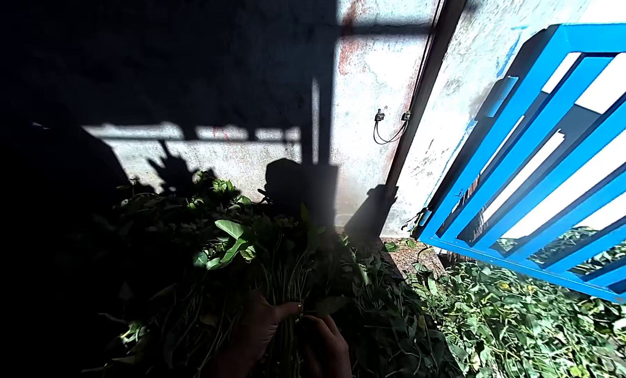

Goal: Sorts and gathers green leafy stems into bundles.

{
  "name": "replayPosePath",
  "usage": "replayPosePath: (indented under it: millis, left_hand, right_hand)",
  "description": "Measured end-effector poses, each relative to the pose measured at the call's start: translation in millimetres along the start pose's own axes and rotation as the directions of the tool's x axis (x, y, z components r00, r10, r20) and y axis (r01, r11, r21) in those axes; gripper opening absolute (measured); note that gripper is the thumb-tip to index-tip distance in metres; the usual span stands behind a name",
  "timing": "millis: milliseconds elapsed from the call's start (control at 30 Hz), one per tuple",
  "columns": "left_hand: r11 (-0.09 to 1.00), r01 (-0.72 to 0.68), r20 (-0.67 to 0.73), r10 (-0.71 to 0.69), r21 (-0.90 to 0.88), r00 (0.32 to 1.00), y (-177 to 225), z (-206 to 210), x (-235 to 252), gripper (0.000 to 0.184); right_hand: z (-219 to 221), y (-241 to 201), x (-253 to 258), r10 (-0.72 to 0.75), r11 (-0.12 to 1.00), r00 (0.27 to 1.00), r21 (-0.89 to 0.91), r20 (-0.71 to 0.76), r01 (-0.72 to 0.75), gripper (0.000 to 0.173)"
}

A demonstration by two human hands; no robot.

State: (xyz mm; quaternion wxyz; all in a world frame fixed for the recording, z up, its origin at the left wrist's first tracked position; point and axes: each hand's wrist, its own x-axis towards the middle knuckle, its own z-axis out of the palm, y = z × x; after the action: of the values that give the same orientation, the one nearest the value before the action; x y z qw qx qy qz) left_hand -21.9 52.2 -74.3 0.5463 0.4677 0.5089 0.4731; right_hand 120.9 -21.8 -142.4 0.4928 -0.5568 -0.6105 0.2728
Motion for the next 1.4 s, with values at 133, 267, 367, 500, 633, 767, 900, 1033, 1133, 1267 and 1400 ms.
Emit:
replayPosePath:
  millis: [133, 267, 367, 500, 633, 767, 900, 1033, 1133, 1267, 1400]
  left_hand:
    - [1.000, 0.008, -0.008, -0.007, 0.029, 1.000, 1.7, 1.0, 0.3, 0.040]
    - [1.000, 0.013, -0.028, -0.012, 0.026, 1.000, 5.8, 3.5, -2.2, 0.042]
    - [1.000, 0.008, -0.067, -0.006, 0.026, 0.998, 4.4, 3.7, -0.7, 0.041]
    - [0.999, -0.023, -0.215, 0.016, -0.027, 0.976, 6.0, 0.1, 4.5, 0.038]
    - [0.991, -0.114, -0.397, 0.076, -0.074, 0.915, 16.3, -17.9, 14.0, 0.040]
    - [0.978, -0.171, -0.485, 0.092, -0.120, 0.870, 35.3, -36.3, 17.4, 0.039]
    - [0.971, -0.147, -0.391, 0.064, -0.187, 0.918, 33.2, -28.8, 6.3, 0.037]
    - [0.972, -0.146, -0.279, 0.091, -0.182, 0.956, 29.5, -8.7, -6.5, 0.036]
    - [0.977, -0.176, -0.313, 0.132, -0.117, 0.941, 32.7, 3.7, -10.3, 0.035]
    - [0.974, -0.210, -0.421, 0.156, -0.087, 0.894, 50.6, 7.0, -13.1, 0.038]
    - [0.961, -0.253, -0.446, 0.179, -0.110, 0.877, 62.9, 13.7, -15.9, 0.035]
  right_hand:
    - [-4.7, -14.4, 7.5, 0.206, 0.908, 0.976, 0.358, 0.073, -0.218, 0.023]
    - [-1.7, -37.4, 26.0, 0.556, 0.580, 0.822, 0.649, 0.127, -0.492, 0.027]
    - [10.9, -43.0, 28.9, 0.645, 0.418, 0.760, 0.796, 0.080, -0.438, 0.018]
    - [19.8, -30.5, 14.6, 0.339, 0.741, 0.939, 0.634, -0.065, -0.224, 0.014]
    - [2.5, -2.3, -11.7, -0.193, 0.976, 0.981, -0.105, -0.021, 0.190, 0.013]
    - [-37.3, 24.5, -28.0, 0.364, 0.888, 0.735, -0.452, 0.572, -0.087, 0.040]
    - [-55.1, 18.0, -5.5, 0.407, 0.847, 0.793, -0.512, 0.452, -0.143, 0.034]
    - [-40.0, -24.1, 17.6, 0.086, 0.952, 0.971, -0.307, 0.222, -0.015, 0.052]
    - [-20.8, -34.9, 17.7, -0.216, 0.812, 0.966, -0.525, 0.139, 0.257, 0.025]
    - [-22.2, -22.5, 3.0, -0.387, 0.593, 0.912, -0.720, 0.136, 0.360, 0.003]
    - [-36.9, -17.1, -7.3, -0.429, 0.757, 0.900, -0.574, -0.078, 0.311, 0.017]
